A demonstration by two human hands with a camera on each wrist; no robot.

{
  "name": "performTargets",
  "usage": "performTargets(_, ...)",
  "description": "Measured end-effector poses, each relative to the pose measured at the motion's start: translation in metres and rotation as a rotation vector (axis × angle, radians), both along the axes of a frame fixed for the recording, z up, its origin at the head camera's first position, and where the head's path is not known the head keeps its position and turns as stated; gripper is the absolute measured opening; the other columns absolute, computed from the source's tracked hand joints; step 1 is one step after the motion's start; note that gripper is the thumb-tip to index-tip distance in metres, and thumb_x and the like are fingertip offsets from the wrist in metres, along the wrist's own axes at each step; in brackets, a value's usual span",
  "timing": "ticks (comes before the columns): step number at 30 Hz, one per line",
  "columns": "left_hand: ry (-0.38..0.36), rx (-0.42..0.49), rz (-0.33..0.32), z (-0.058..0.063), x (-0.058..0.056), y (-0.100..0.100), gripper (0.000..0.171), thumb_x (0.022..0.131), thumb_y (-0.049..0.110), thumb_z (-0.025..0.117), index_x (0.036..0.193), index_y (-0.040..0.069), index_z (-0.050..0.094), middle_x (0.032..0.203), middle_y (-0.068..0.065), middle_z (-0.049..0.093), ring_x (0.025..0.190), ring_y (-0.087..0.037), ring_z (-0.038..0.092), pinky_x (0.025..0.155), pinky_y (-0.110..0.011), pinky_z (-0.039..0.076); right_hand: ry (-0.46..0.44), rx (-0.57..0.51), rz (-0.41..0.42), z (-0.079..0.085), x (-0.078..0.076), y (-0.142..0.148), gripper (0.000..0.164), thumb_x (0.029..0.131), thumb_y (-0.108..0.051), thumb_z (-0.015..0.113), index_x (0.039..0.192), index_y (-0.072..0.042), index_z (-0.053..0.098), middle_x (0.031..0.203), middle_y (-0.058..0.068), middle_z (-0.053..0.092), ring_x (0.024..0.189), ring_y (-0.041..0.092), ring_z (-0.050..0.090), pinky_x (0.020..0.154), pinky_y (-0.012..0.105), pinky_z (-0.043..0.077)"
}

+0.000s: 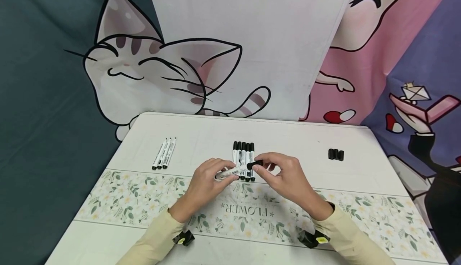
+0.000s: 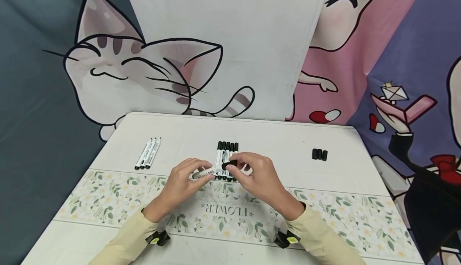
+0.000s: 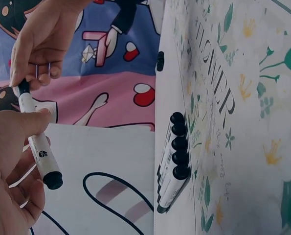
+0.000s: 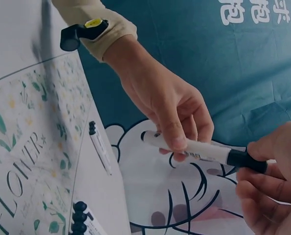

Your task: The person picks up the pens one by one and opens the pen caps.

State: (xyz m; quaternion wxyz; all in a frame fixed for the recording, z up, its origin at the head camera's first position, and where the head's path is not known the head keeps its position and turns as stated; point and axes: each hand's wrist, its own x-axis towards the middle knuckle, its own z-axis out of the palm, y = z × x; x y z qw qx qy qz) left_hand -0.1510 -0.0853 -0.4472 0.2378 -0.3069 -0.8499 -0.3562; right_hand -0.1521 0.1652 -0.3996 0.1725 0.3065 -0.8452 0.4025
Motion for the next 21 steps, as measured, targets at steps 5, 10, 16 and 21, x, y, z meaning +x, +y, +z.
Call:
performTargets(5,-0.011,-0.023,-0.025,-0.0005,0.0015,-0.0026,0.025,0.086,0.024,0.084,0.107,0.014,0.076,0.100,0.003,0.076,0.090,-0.012,0.068,0.082,-0.030,0.055,-0.020,0.025,0.054,-0.0012,-0.0001,0.0041,0.014,0.090,-0.013,0.080,0.103,-0.017,0.076,0.085,-0.013,0.071,0.077,0.003,0.062,0.061,0.023,0.051)
performTargets(10,0.016,-0.024,-0.076,-0.0043,0.0024,-0.0026,0.025,0.087,0.023,0.082,0.108,0.011,0.077,0.101,-0.001,0.078,0.090,-0.015,0.072,0.081,-0.032,0.056,-0.014,0.012,0.098,-0.0027,-0.0027,0.0059,0.014,0.091,-0.011,0.078,0.102,-0.019,0.076,0.087,-0.011,0.071,0.075,0.002,0.062,0.052,0.017,0.045)
performTargets(16,-0.006,-0.009,-0.113,-0.0063,0.0026,-0.0028,0.025,0.090,0.022,0.079,0.110,0.008,0.077,0.104,-0.003,0.078,0.093,-0.016,0.073,0.083,-0.033,0.057,-0.013,0.007,0.134,-0.0038,-0.0040,0.0068,0.013,0.093,-0.013,0.077,0.103,-0.020,0.076,0.091,-0.007,0.073,0.076,0.003,0.062,0.050,0.013,0.045)
performTargets(21,-0.055,-0.007,-0.130,-0.0071,0.0025,-0.0037,0.026,0.090,0.020,0.079,0.111,0.005,0.077,0.104,-0.005,0.078,0.096,-0.017,0.073,0.088,-0.032,0.057,-0.037,0.025,0.148,-0.0051,-0.0032,0.0068,0.010,0.094,-0.015,0.076,0.103,-0.018,0.075,0.093,-0.006,0.073,0.079,0.003,0.063,0.053,0.013,0.048)
